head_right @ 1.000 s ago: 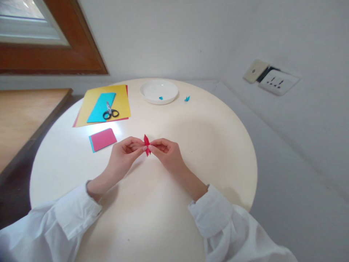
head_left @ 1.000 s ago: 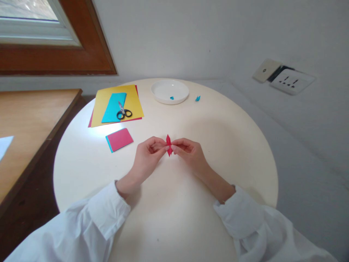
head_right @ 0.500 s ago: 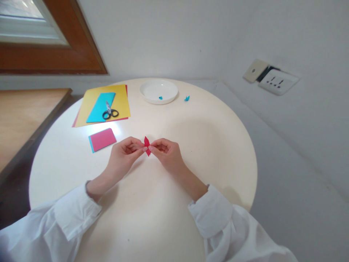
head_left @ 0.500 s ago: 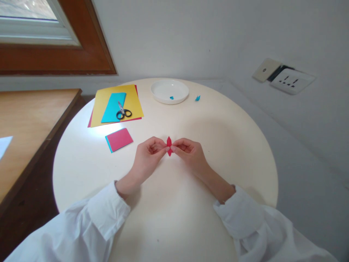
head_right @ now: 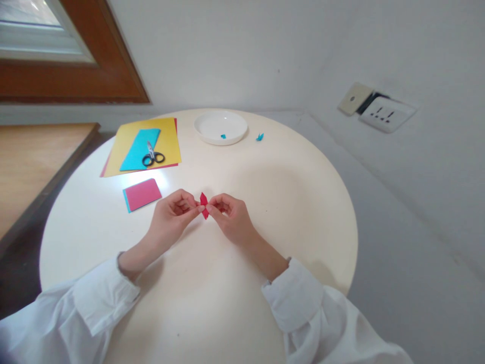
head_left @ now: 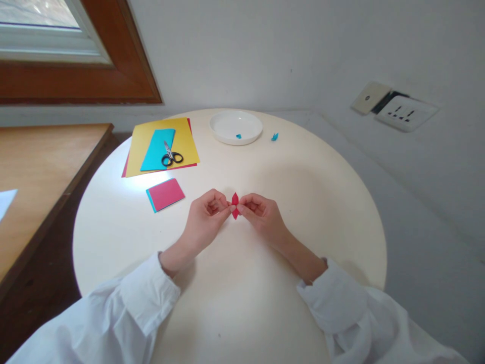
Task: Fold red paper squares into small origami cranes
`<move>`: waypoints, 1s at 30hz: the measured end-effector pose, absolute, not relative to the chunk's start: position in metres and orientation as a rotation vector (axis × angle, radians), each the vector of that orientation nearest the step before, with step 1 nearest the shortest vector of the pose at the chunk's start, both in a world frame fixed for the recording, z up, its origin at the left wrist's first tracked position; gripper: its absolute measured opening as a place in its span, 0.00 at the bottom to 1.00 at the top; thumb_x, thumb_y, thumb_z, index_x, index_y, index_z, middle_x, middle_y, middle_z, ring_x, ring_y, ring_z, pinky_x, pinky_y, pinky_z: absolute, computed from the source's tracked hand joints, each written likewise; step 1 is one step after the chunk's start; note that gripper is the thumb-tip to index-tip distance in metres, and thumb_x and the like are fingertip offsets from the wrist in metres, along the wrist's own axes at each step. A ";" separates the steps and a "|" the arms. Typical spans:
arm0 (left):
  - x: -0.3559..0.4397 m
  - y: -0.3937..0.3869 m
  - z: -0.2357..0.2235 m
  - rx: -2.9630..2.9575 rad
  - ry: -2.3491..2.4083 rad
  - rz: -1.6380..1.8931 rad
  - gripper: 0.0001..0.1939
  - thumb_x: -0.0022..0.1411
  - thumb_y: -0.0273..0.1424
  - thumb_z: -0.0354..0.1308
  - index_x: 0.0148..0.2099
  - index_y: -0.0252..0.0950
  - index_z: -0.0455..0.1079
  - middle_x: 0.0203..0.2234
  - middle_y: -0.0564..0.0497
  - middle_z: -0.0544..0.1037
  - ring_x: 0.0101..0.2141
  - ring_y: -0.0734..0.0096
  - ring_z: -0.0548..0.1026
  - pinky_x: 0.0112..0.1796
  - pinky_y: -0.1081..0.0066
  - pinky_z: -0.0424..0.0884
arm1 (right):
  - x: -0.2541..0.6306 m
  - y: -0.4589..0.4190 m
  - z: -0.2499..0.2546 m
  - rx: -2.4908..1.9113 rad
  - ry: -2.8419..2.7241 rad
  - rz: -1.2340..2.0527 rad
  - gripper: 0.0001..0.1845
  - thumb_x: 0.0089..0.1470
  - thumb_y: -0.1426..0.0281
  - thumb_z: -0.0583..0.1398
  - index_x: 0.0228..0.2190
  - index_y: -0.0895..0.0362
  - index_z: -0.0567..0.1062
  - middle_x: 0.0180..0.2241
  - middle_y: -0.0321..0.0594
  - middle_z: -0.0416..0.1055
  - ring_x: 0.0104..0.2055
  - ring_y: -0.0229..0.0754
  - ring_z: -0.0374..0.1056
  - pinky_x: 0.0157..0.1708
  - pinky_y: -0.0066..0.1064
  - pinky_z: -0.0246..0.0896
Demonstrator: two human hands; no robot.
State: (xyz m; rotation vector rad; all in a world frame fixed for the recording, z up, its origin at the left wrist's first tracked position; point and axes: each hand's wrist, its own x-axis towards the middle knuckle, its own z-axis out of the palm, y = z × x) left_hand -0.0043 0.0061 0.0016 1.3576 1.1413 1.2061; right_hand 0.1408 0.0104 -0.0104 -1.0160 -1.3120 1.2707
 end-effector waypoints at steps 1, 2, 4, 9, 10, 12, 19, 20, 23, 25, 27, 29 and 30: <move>-0.004 0.006 0.002 1.352 1.141 1.208 0.10 0.50 0.29 0.61 0.25 0.35 0.62 0.16 0.59 0.65 0.18 0.81 0.63 0.20 0.78 0.56 | 0.141 0.010 -0.010 -1.024 -1.304 1.270 0.07 0.43 0.67 0.63 0.23 0.58 0.71 0.23 0.35 0.70 0.27 0.35 0.66 0.31 0.29 0.62; -0.004 0.006 0.002 1.347 1.143 1.211 0.10 0.50 0.29 0.61 0.25 0.35 0.61 0.16 0.59 0.64 0.18 0.81 0.63 0.20 0.78 0.56 | 0.141 0.010 -0.010 -1.030 -1.296 1.268 0.07 0.43 0.67 0.63 0.23 0.57 0.72 0.24 0.35 0.70 0.27 0.35 0.66 0.32 0.29 0.62; -0.004 0.006 0.002 1.334 1.141 1.229 0.11 0.49 0.29 0.62 0.24 0.35 0.61 0.15 0.59 0.64 0.18 0.81 0.63 0.20 0.78 0.56 | 0.141 0.010 -0.011 -1.039 -1.290 1.266 0.08 0.42 0.67 0.64 0.24 0.57 0.72 0.25 0.35 0.71 0.27 0.35 0.67 0.32 0.29 0.63; -0.004 0.006 0.001 1.292 1.138 1.263 0.10 0.48 0.29 0.63 0.25 0.34 0.62 0.15 0.59 0.67 0.18 0.81 0.65 0.21 0.78 0.59 | 0.142 0.012 -0.013 -1.059 -1.306 1.233 0.11 0.40 0.64 0.66 0.25 0.57 0.73 0.26 0.37 0.72 0.28 0.36 0.68 0.31 0.30 0.63; -0.004 0.006 0.002 1.285 1.141 1.262 0.10 0.48 0.29 0.63 0.25 0.34 0.62 0.15 0.59 0.67 0.18 0.81 0.65 0.21 0.78 0.59 | 0.142 0.012 -0.014 -1.055 -1.312 1.228 0.11 0.40 0.64 0.66 0.25 0.57 0.73 0.26 0.37 0.72 0.28 0.36 0.68 0.31 0.30 0.63; -0.004 0.006 0.002 1.272 1.141 1.256 0.10 0.47 0.30 0.64 0.26 0.34 0.63 0.15 0.59 0.68 0.18 0.80 0.66 0.21 0.78 0.60 | 0.142 0.012 -0.014 -1.042 -1.321 1.222 0.12 0.40 0.63 0.66 0.25 0.57 0.72 0.25 0.37 0.72 0.28 0.36 0.68 0.31 0.30 0.63; -0.002 0.006 0.006 1.234 1.107 1.145 0.10 0.46 0.33 0.65 0.31 0.33 0.73 0.24 0.50 0.78 0.26 0.72 0.75 0.29 0.73 0.70 | 0.144 0.012 -0.016 -0.992 -1.316 1.213 0.11 0.42 0.63 0.65 0.25 0.57 0.71 0.24 0.35 0.71 0.27 0.35 0.67 0.32 0.29 0.64; -0.002 0.006 0.007 1.240 1.111 1.132 0.09 0.47 0.33 0.64 0.31 0.33 0.73 0.24 0.50 0.78 0.26 0.71 0.75 0.29 0.73 0.70 | 0.144 0.012 -0.016 -0.990 -1.319 1.214 0.10 0.42 0.64 0.65 0.24 0.57 0.71 0.24 0.35 0.71 0.27 0.35 0.67 0.31 0.29 0.64; -0.002 0.006 0.006 1.259 1.133 1.129 0.08 0.48 0.33 0.63 0.29 0.33 0.74 0.24 0.50 0.78 0.26 0.71 0.75 0.29 0.73 0.70 | 0.144 0.012 -0.017 -0.990 -1.317 1.212 0.09 0.43 0.65 0.64 0.24 0.57 0.72 0.25 0.35 0.71 0.28 0.35 0.67 0.31 0.29 0.64; -0.003 0.006 0.006 1.278 1.149 1.130 0.07 0.48 0.32 0.63 0.28 0.33 0.73 0.23 0.50 0.78 0.26 0.72 0.74 0.29 0.73 0.69 | 0.143 0.013 -0.018 -0.986 -1.318 1.220 0.09 0.42 0.65 0.64 0.26 0.57 0.72 0.26 0.36 0.72 0.29 0.36 0.68 0.32 0.29 0.64; -0.003 0.006 0.004 1.304 1.163 1.132 0.07 0.48 0.32 0.62 0.28 0.32 0.72 0.23 0.50 0.77 0.25 0.72 0.73 0.28 0.73 0.68 | 0.143 0.012 -0.018 -0.997 -1.332 1.220 0.09 0.43 0.65 0.64 0.27 0.57 0.73 0.27 0.37 0.73 0.30 0.37 0.69 0.33 0.30 0.64; -0.003 0.006 0.003 1.333 1.172 1.133 0.07 0.49 0.32 0.62 0.28 0.33 0.72 0.23 0.50 0.77 0.25 0.73 0.73 0.28 0.73 0.68 | 0.142 0.012 -0.018 -1.028 -1.355 1.197 0.09 0.43 0.64 0.64 0.27 0.57 0.73 0.27 0.38 0.73 0.30 0.37 0.69 0.33 0.31 0.64; -0.003 0.005 0.003 1.349 1.174 1.134 0.07 0.50 0.32 0.61 0.28 0.33 0.72 0.23 0.50 0.77 0.25 0.73 0.73 0.28 0.73 0.68 | 0.142 0.012 -0.018 -1.045 -1.367 1.177 0.09 0.43 0.64 0.64 0.26 0.57 0.73 0.27 0.38 0.73 0.29 0.38 0.68 0.32 0.31 0.64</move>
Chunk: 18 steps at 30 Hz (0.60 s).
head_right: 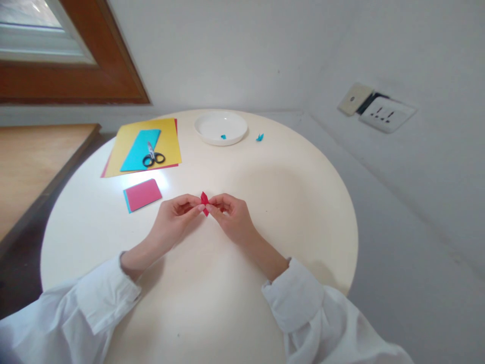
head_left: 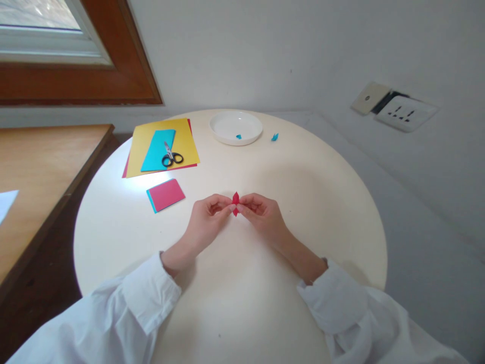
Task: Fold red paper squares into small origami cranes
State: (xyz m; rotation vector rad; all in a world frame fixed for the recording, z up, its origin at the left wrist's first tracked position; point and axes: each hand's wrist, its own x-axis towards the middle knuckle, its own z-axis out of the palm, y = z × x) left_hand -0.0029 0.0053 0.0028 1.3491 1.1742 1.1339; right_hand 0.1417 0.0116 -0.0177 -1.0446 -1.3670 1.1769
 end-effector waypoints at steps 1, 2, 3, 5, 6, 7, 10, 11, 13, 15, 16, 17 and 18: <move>-0.003 0.005 0.003 1.364 1.175 1.134 0.07 0.50 0.32 0.61 0.28 0.33 0.72 0.23 0.50 0.77 0.25 0.73 0.73 0.28 0.73 0.68 | 0.141 0.011 -0.017 -1.059 -1.379 1.155 0.09 0.43 0.64 0.63 0.26 0.57 0.72 0.26 0.38 0.73 0.29 0.38 0.68 0.31 0.31 0.63; -0.003 0.005 0.003 1.378 1.176 1.134 0.07 0.50 0.32 0.60 0.28 0.32 0.72 0.23 0.50 0.77 0.26 0.73 0.72 0.29 0.73 0.68 | 0.141 0.011 -0.017 -1.070 -1.394 1.133 0.09 0.44 0.63 0.63 0.25 0.57 0.72 0.26 0.38 0.72 0.28 0.38 0.67 0.31 0.32 0.63; -0.003 0.005 0.003 1.388 1.177 1.134 0.07 0.51 0.32 0.60 0.28 0.32 0.72 0.23 0.49 0.77 0.26 0.73 0.73 0.29 0.73 0.68 | 0.141 0.010 -0.017 -1.078 -1.412 1.110 0.09 0.44 0.63 0.63 0.25 0.57 0.72 0.26 0.38 0.72 0.28 0.38 0.67 0.31 0.32 0.63; -0.002 0.004 0.004 1.396 1.185 1.137 0.07 0.51 0.32 0.60 0.29 0.32 0.72 0.24 0.49 0.77 0.26 0.72 0.73 0.29 0.73 0.68 | 0.141 0.009 -0.016 -1.093 -1.448 1.062 0.09 0.45 0.63 0.62 0.25 0.57 0.72 0.25 0.38 0.71 0.28 0.38 0.66 0.31 0.32 0.62; -0.002 0.004 0.005 1.396 1.198 1.139 0.07 0.51 0.33 0.60 0.29 0.32 0.72 0.24 0.49 0.77 0.26 0.71 0.73 0.29 0.73 0.69 | 0.141 0.009 -0.015 -1.101 -1.461 1.037 0.09 0.45 0.63 0.62 0.25 0.57 0.72 0.25 0.38 0.71 0.28 0.38 0.66 0.31 0.32 0.62; -0.002 0.004 0.005 1.396 1.214 1.142 0.07 0.50 0.33 0.60 0.29 0.32 0.72 0.24 0.49 0.77 0.26 0.71 0.73 0.29 0.72 0.69 | 0.141 0.009 -0.015 -1.108 -1.468 1.016 0.09 0.46 0.63 0.61 0.25 0.57 0.72 0.25 0.38 0.71 0.28 0.37 0.65 0.31 0.32 0.62; -0.002 0.004 0.005 1.369 1.225 1.183 0.08 0.49 0.33 0.62 0.28 0.33 0.70 0.23 0.50 0.77 0.26 0.71 0.74 0.29 0.72 0.69 | 0.141 0.008 -0.014 -1.127 -1.446 0.987 0.10 0.46 0.63 0.61 0.25 0.57 0.73 0.24 0.38 0.71 0.27 0.37 0.64 0.30 0.31 0.61; -0.002 0.004 0.004 1.349 1.198 1.204 0.08 0.49 0.33 0.62 0.29 0.34 0.68 0.23 0.51 0.77 0.26 0.71 0.74 0.29 0.73 0.69 | 0.140 0.008 -0.014 -1.129 -1.430 0.993 0.09 0.46 0.63 0.62 0.25 0.57 0.73 0.24 0.38 0.72 0.26 0.37 0.64 0.29 0.30 0.61; -0.002 0.005 0.002 1.305 1.119 1.246 0.10 0.49 0.32 0.63 0.31 0.35 0.64 0.23 0.52 0.77 0.26 0.71 0.75 0.28 0.73 0.69 | 0.140 0.008 -0.014 -1.118 -1.394 1.028 0.09 0.45 0.63 0.62 0.25 0.57 0.73 0.24 0.37 0.71 0.26 0.36 0.64 0.28 0.30 0.60; -0.002 0.005 0.000 1.295 1.061 1.278 0.12 0.49 0.31 0.63 0.32 0.36 0.63 0.22 0.53 0.76 0.25 0.72 0.74 0.27 0.74 0.68 | 0.139 0.008 -0.014 -1.082 -1.348 1.069 0.09 0.44 0.64 0.63 0.26 0.56 0.71 0.24 0.36 0.70 0.26 0.36 0.64 0.28 0.30 0.60; -0.002 0.005 -0.001 1.311 1.053 1.291 0.11 0.49 0.31 0.63 0.32 0.36 0.63 0.21 0.54 0.75 0.24 0.74 0.73 0.26 0.75 0.67 | 0.139 0.009 -0.014 -1.060 -1.328 1.083 0.09 0.44 0.65 0.63 0.26 0.56 0.70 0.24 0.35 0.69 0.26 0.36 0.64 0.28 0.30 0.60; -0.002 0.005 -0.001 1.334 1.058 1.301 0.10 0.49 0.31 0.63 0.32 0.36 0.64 0.20 0.55 0.74 0.23 0.75 0.72 0.25 0.75 0.67 | 0.138 0.009 -0.014 -1.038 -1.314 1.088 0.10 0.43 0.65 0.64 0.26 0.56 0.69 0.23 0.34 0.68 0.26 0.35 0.63 0.28 0.29 0.60; -0.002 0.005 -0.001 1.362 1.069 1.309 0.09 0.49 0.30 0.63 0.31 0.36 0.65 0.20 0.55 0.73 0.22 0.76 0.71 0.25 0.76 0.66 | 0.138 0.009 -0.014 -1.017 -1.308 1.087 0.10 0.43 0.65 0.64 0.25 0.55 0.68 0.23 0.33 0.67 0.26 0.35 0.63 0.28 0.29 0.60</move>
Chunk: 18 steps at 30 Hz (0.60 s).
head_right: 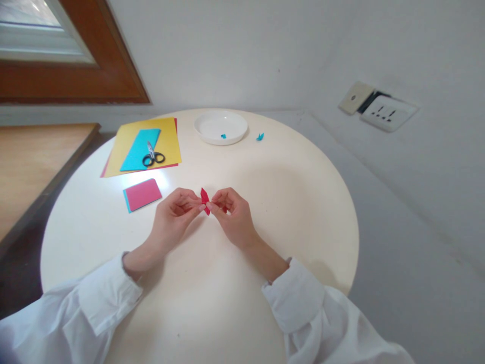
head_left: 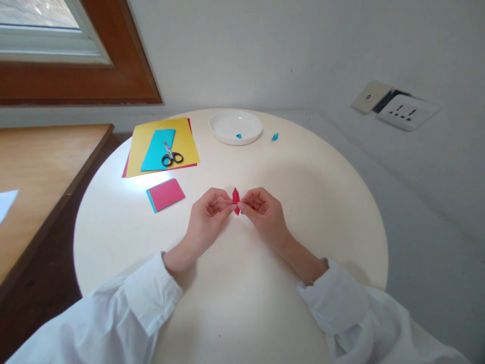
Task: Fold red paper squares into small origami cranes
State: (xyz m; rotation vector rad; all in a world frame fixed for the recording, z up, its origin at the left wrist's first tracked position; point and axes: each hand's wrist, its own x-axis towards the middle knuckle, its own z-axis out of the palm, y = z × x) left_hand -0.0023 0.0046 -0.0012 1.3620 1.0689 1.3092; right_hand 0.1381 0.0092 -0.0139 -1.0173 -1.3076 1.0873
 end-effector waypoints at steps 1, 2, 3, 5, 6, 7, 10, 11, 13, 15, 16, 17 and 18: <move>-0.002 0.004 -0.001 1.390 1.082 1.313 0.07 0.50 0.30 0.63 0.29 0.35 0.66 0.20 0.55 0.73 0.22 0.76 0.71 0.25 0.76 0.66 | 0.138 0.009 -0.014 -1.000 -1.309 1.084 0.10 0.43 0.65 0.64 0.25 0.55 0.68 0.22 0.32 0.66 0.25 0.35 0.63 0.28 0.29 0.60; -0.002 0.004 0.000 1.412 1.094 1.311 0.06 0.50 0.30 0.62 0.29 0.35 0.68 0.21 0.54 0.73 0.23 0.76 0.71 0.25 0.76 0.67 | 0.138 0.010 -0.014 -0.986 -1.317 1.081 0.10 0.44 0.65 0.64 0.25 0.55 0.68 0.22 0.32 0.66 0.26 0.34 0.63 0.28 0.28 0.60; -0.002 0.004 0.000 1.427 1.100 1.307 0.05 0.50 0.29 0.62 0.28 0.35 0.69 0.22 0.53 0.74 0.24 0.75 0.72 0.27 0.75 0.68 | 0.138 0.010 -0.015 -0.972 -1.327 1.081 0.09 0.44 0.66 0.64 0.25 0.55 0.68 0.22 0.32 0.66 0.26 0.34 0.63 0.28 0.28 0.60; -0.003 0.004 0.000 1.439 1.095 1.297 0.03 0.51 0.29 0.61 0.29 0.34 0.70 0.25 0.50 0.76 0.27 0.72 0.74 0.30 0.74 0.70 | 0.138 0.010 -0.015 -0.949 -1.338 1.088 0.07 0.45 0.67 0.63 0.26 0.55 0.70 0.24 0.33 0.68 0.27 0.35 0.64 0.29 0.29 0.61; -0.003 0.004 0.000 1.440 1.089 1.294 0.03 0.51 0.29 0.61 0.29 0.34 0.71 0.26 0.49 0.77 0.28 0.71 0.74 0.31 0.73 0.71 | 0.138 0.010 -0.015 -0.939 -1.340 1.095 0.06 0.45 0.67 0.63 0.27 0.55 0.72 0.25 0.34 0.69 0.28 0.35 0.65 0.30 0.29 0.61; -0.003 0.004 0.000 1.441 1.084 1.294 0.04 0.51 0.29 0.61 0.30 0.34 0.72 0.27 0.49 0.78 0.29 0.71 0.75 0.31 0.72 0.72 | 0.138 0.010 -0.015 -0.929 -1.341 1.101 0.05 0.45 0.68 0.63 0.28 0.54 0.73 0.27 0.35 0.71 0.29 0.36 0.66 0.31 0.29 0.62; -0.003 0.004 0.000 1.443 1.094 1.290 0.06 0.51 0.29 0.61 0.34 0.33 0.72 0.30 0.47 0.79 0.30 0.69 0.76 0.34 0.71 0.73 | 0.138 0.010 -0.014 -0.922 -1.346 1.120 0.07 0.46 0.69 0.63 0.32 0.53 0.75 0.29 0.36 0.73 0.31 0.37 0.68 0.33 0.30 0.63; -0.003 0.004 0.000 1.444 1.100 1.286 0.07 0.51 0.29 0.61 0.35 0.33 0.73 0.31 0.46 0.79 0.31 0.69 0.76 0.34 0.71 0.73 | 0.138 0.009 -0.014 -0.930 -1.348 1.123 0.09 0.46 0.69 0.63 0.33 0.53 0.76 0.29 0.36 0.73 0.32 0.37 0.68 0.33 0.30 0.64; -0.003 0.004 0.000 1.447 1.108 1.277 0.08 0.51 0.28 0.61 0.36 0.33 0.73 0.32 0.46 0.80 0.32 0.69 0.76 0.35 0.71 0.73 | 0.139 0.009 -0.013 -0.961 -1.361 1.122 0.11 0.46 0.69 0.62 0.35 0.53 0.76 0.28 0.36 0.73 0.32 0.38 0.69 0.33 0.31 0.65; -0.003 0.004 0.000 1.455 1.125 1.267 0.08 0.51 0.28 0.61 0.37 0.33 0.74 0.33 0.46 0.80 0.32 0.69 0.76 0.34 0.71 0.72 | 0.139 0.008 -0.012 -0.991 -1.379 1.107 0.12 0.46 0.68 0.62 0.36 0.53 0.77 0.28 0.37 0.74 0.31 0.38 0.69 0.33 0.31 0.65; -0.003 0.004 0.000 1.460 1.139 1.261 0.08 0.51 0.28 0.61 0.37 0.33 0.74 0.33 0.46 0.80 0.31 0.69 0.76 0.34 0.71 0.72 | 0.140 0.008 -0.012 -1.002 -1.390 1.095 0.12 0.46 0.68 0.62 0.36 0.53 0.77 0.29 0.37 0.74 0.32 0.38 0.70 0.33 0.31 0.66; -0.003 0.004 0.000 1.465 1.154 1.258 0.08 0.51 0.29 0.61 0.36 0.33 0.74 0.33 0.46 0.80 0.31 0.69 0.76 0.33 0.71 0.72 | 0.140 0.007 -0.011 -1.010 -1.401 1.082 0.12 0.46 0.68 0.62 0.36 0.54 0.77 0.29 0.37 0.74 0.32 0.39 0.70 0.33 0.32 0.66; -0.003 0.004 0.000 1.470 1.168 1.254 0.08 0.51 0.29 0.61 0.36 0.33 0.75 0.32 0.46 0.80 0.30 0.69 0.76 0.32 0.71 0.71 | 0.140 0.007 -0.011 -1.016 -1.413 1.067 0.12 0.47 0.68 0.62 0.36 0.54 0.77 0.30 0.38 0.75 0.32 0.39 0.70 0.33 0.32 0.66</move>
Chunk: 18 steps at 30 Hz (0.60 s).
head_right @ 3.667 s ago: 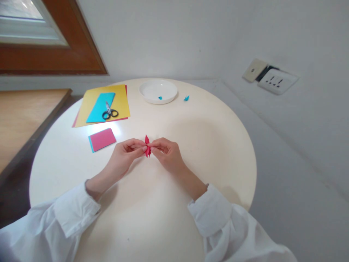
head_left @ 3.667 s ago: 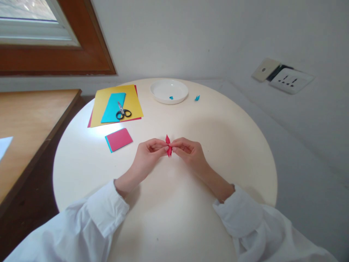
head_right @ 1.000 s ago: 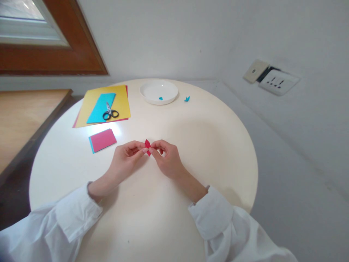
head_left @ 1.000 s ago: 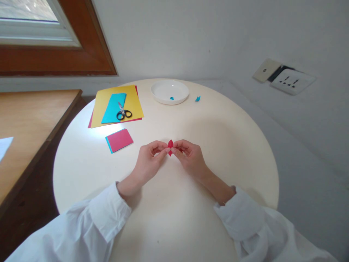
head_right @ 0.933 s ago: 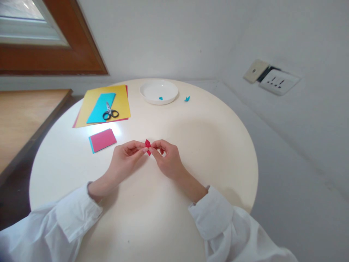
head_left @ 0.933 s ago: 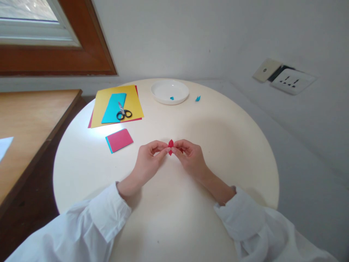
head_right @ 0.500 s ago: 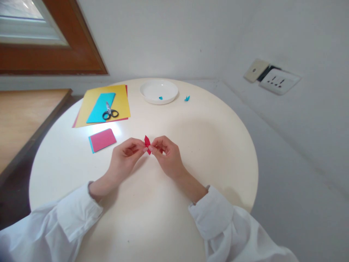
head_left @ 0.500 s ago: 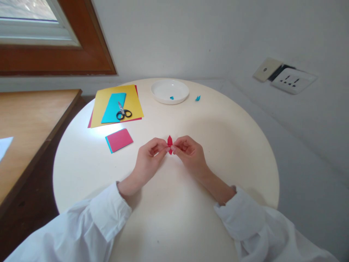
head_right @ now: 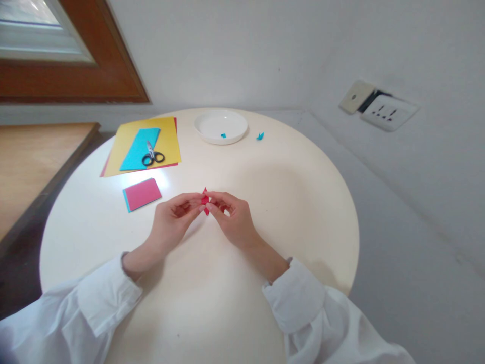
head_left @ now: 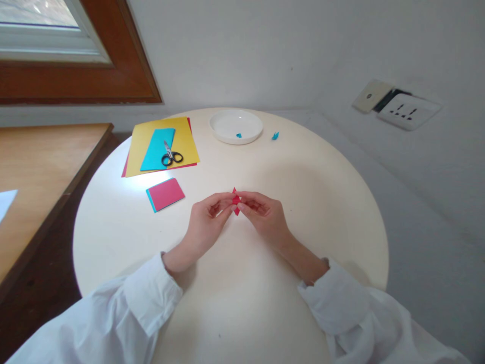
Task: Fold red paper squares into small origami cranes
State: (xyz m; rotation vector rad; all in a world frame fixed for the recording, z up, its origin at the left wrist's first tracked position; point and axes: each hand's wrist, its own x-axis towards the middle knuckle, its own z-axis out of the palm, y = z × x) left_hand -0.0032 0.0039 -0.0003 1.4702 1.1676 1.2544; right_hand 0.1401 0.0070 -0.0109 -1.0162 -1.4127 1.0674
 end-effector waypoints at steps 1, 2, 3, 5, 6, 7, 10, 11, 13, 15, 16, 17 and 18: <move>-0.003 0.004 -0.001 1.474 1.178 1.254 0.08 0.51 0.29 0.61 0.36 0.33 0.75 0.31 0.46 0.80 0.29 0.70 0.75 0.32 0.72 0.71 | 0.140 0.007 -0.011 -1.020 -1.424 1.052 0.11 0.47 0.68 0.61 0.36 0.54 0.77 0.30 0.38 0.75 0.32 0.39 0.70 0.33 0.32 0.66; -0.003 0.004 -0.001 1.478 1.184 1.256 0.08 0.51 0.29 0.61 0.36 0.34 0.75 0.31 0.47 0.80 0.28 0.70 0.75 0.31 0.72 0.71 | 0.140 0.007 -0.010 -1.023 -1.433 1.037 0.11 0.47 0.69 0.61 0.35 0.54 0.77 0.31 0.39 0.75 0.33 0.39 0.70 0.33 0.32 0.66; -0.003 0.004 -0.001 1.480 1.187 1.258 0.08 0.51 0.29 0.61 0.36 0.34 0.75 0.30 0.47 0.80 0.27 0.70 0.75 0.30 0.72 0.70 | 0.140 0.007 -0.010 -1.027 -1.441 1.024 0.10 0.47 0.69 0.61 0.35 0.54 0.77 0.31 0.39 0.75 0.33 0.39 0.70 0.33 0.32 0.66; -0.003 0.004 -0.001 1.482 1.188 1.263 0.07 0.51 0.29 0.61 0.35 0.34 0.75 0.30 0.47 0.80 0.27 0.71 0.74 0.30 0.72 0.70 | 0.140 0.007 -0.009 -1.032 -1.449 1.006 0.09 0.47 0.69 0.61 0.34 0.54 0.77 0.31 0.39 0.76 0.33 0.39 0.70 0.33 0.33 0.66; -0.003 0.004 -0.001 1.482 1.187 1.267 0.07 0.51 0.29 0.61 0.35 0.34 0.75 0.30 0.48 0.80 0.27 0.71 0.74 0.29 0.72 0.70 | 0.140 0.007 -0.009 -1.035 -1.451 1.001 0.08 0.47 0.69 0.61 0.33 0.54 0.78 0.32 0.39 0.76 0.32 0.39 0.70 0.33 0.33 0.65; -0.003 0.004 -0.001 1.481 1.184 1.270 0.07 0.51 0.29 0.61 0.35 0.34 0.75 0.30 0.48 0.80 0.27 0.71 0.74 0.29 0.72 0.70 | 0.140 0.007 -0.008 -1.039 -1.451 0.999 0.08 0.47 0.69 0.61 0.32 0.54 0.78 0.32 0.39 0.77 0.32 0.39 0.70 0.33 0.32 0.65; -0.004 0.005 -0.002 1.481 1.176 1.272 0.07 0.50 0.30 0.61 0.34 0.34 0.75 0.29 0.48 0.80 0.27 0.71 0.74 0.29 0.72 0.69 | 0.140 0.008 -0.008 -1.050 -1.450 0.993 0.07 0.46 0.69 0.61 0.31 0.54 0.78 0.32 0.39 0.77 0.31 0.38 0.70 0.32 0.32 0.65; -0.004 0.005 -0.002 1.479 1.176 1.271 0.07 0.50 0.30 0.61 0.34 0.34 0.75 0.29 0.48 0.80 0.27 0.71 0.74 0.29 0.72 0.69 | 0.140 0.008 -0.008 -1.053 -1.451 0.990 0.06 0.46 0.69 0.61 0.30 0.54 0.78 0.31 0.39 0.77 0.31 0.38 0.70 0.32 0.32 0.65; -0.004 0.005 -0.002 1.472 1.179 1.270 0.07 0.50 0.30 0.61 0.33 0.34 0.75 0.28 0.48 0.79 0.27 0.71 0.73 0.29 0.73 0.69 | 0.140 0.008 -0.009 -1.053 -1.455 0.979 0.06 0.46 0.70 0.61 0.30 0.55 0.77 0.30 0.39 0.76 0.31 0.39 0.69 0.32 0.32 0.64; -0.003 0.005 -0.002 1.451 1.178 1.269 0.06 0.50 0.29 0.62 0.33 0.34 0.74 0.27 0.49 0.79 0.26 0.72 0.73 0.29 0.73 0.68 | 0.140 0.008 -0.009 -1.050 -1.463 0.965 0.06 0.47 0.70 0.61 0.29 0.55 0.77 0.30 0.39 0.76 0.30 0.39 0.69 0.32 0.32 0.64; -0.003 0.005 -0.001 1.436 1.173 1.270 0.06 0.49 0.29 0.62 0.32 0.34 0.74 0.27 0.49 0.79 0.26 0.72 0.73 0.28 0.73 0.68 | 0.140 0.008 -0.010 -1.048 -1.469 0.958 0.05 0.47 0.70 0.61 0.29 0.55 0.77 0.30 0.39 0.76 0.30 0.39 0.69 0.32 0.32 0.64; -0.003 0.005 -0.001 1.419 1.166 1.272 0.05 0.49 0.29 0.62 0.31 0.34 0.74 0.26 0.49 0.78 0.26 0.72 0.73 0.28 0.73 0.68 | 0.140 0.008 -0.010 -1.047 -1.474 0.951 0.05 0.47 0.70 0.61 0.29 0.55 0.77 0.30 0.39 0.76 0.30 0.39 0.68 0.32 0.32 0.64; -0.002 0.004 0.000 1.403 1.161 1.274 0.05 0.49 0.29 0.62 0.31 0.34 0.74 0.26 0.50 0.78 0.26 0.72 0.73 0.28 0.73 0.68 | 0.140 0.008 -0.011 -1.048 -1.478 0.946 0.05 0.47 0.70 0.61 0.29 0.54 0.77 0.30 0.39 0.76 0.31 0.39 0.68 0.32 0.32 0.64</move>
